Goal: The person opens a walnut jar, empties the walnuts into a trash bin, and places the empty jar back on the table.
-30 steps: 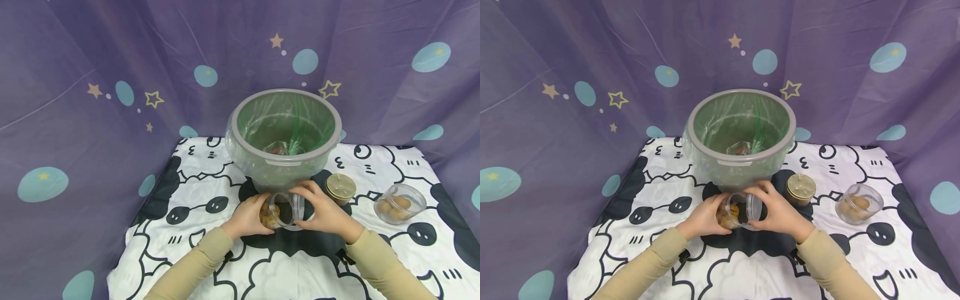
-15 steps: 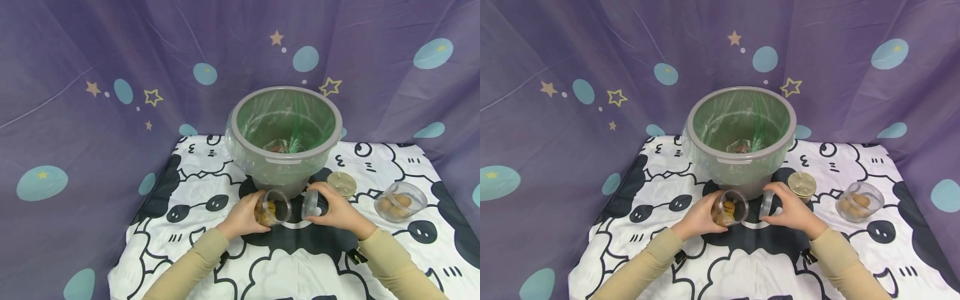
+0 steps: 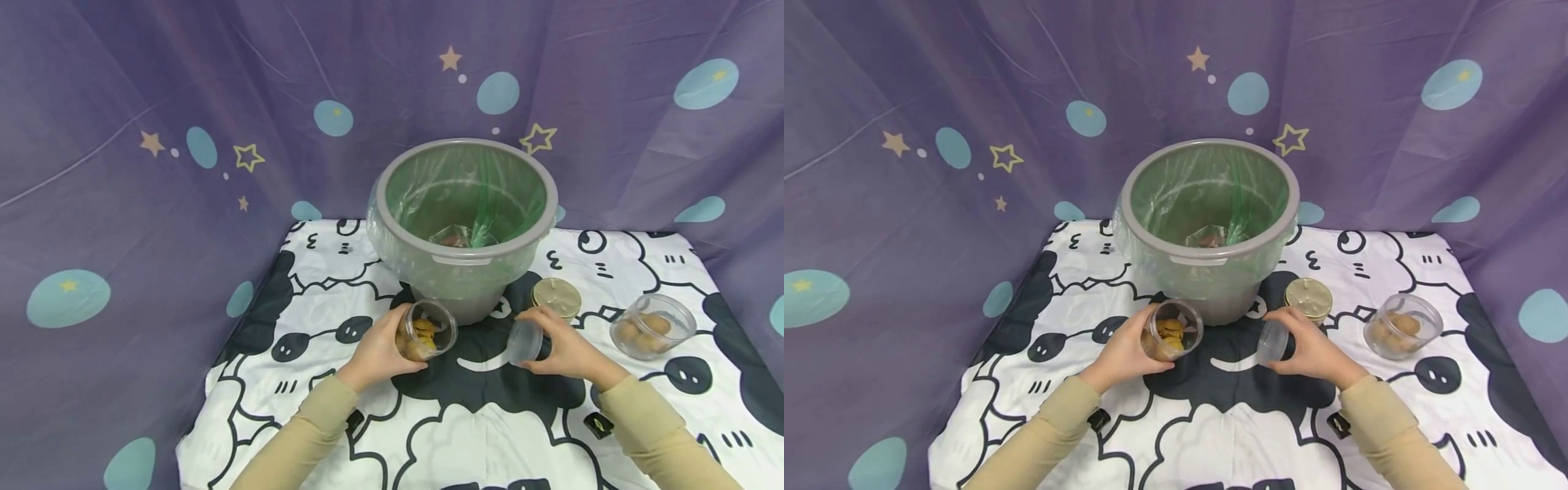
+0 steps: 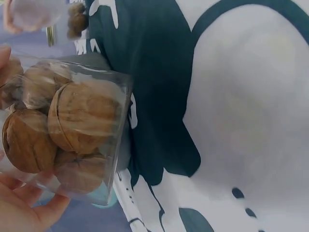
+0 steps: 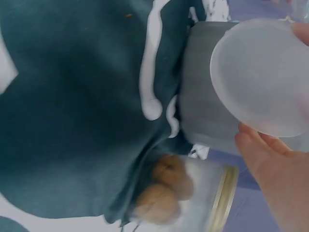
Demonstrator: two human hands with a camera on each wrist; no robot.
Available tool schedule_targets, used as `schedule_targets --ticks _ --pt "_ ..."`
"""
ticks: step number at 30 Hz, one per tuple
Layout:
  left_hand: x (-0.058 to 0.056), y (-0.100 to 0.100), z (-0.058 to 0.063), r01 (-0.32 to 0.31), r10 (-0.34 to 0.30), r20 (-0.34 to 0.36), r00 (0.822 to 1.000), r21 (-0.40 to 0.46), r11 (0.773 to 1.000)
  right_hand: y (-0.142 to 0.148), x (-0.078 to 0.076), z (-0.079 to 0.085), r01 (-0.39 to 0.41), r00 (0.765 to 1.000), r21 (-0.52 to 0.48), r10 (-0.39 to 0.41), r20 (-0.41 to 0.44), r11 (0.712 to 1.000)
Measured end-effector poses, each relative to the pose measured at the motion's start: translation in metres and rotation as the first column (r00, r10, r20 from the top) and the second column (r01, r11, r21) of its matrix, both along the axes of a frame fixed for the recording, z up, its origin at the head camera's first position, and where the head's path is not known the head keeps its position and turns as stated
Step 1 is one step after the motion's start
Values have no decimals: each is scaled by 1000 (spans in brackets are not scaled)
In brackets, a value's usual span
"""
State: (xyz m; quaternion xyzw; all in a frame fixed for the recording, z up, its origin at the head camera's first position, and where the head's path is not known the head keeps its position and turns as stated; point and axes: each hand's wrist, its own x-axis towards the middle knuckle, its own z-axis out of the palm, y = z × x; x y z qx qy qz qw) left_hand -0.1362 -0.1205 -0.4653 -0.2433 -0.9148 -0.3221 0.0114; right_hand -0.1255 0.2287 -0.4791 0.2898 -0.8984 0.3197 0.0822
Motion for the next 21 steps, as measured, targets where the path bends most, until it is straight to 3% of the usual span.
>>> schedule_targets --ticks 8,15,21 --pt "0 -15 2 -75 76 -3 997 59 995 7 2 -14 -29 991 14 27 128 999" --pt "4 -28 7 -184 184 15 983 68 981 13 3 -25 -28 991 32 23 130 999" --pt "5 -35 10 -217 215 32 976 102 971 19 6 -32 -23 983 43 15 182 999"
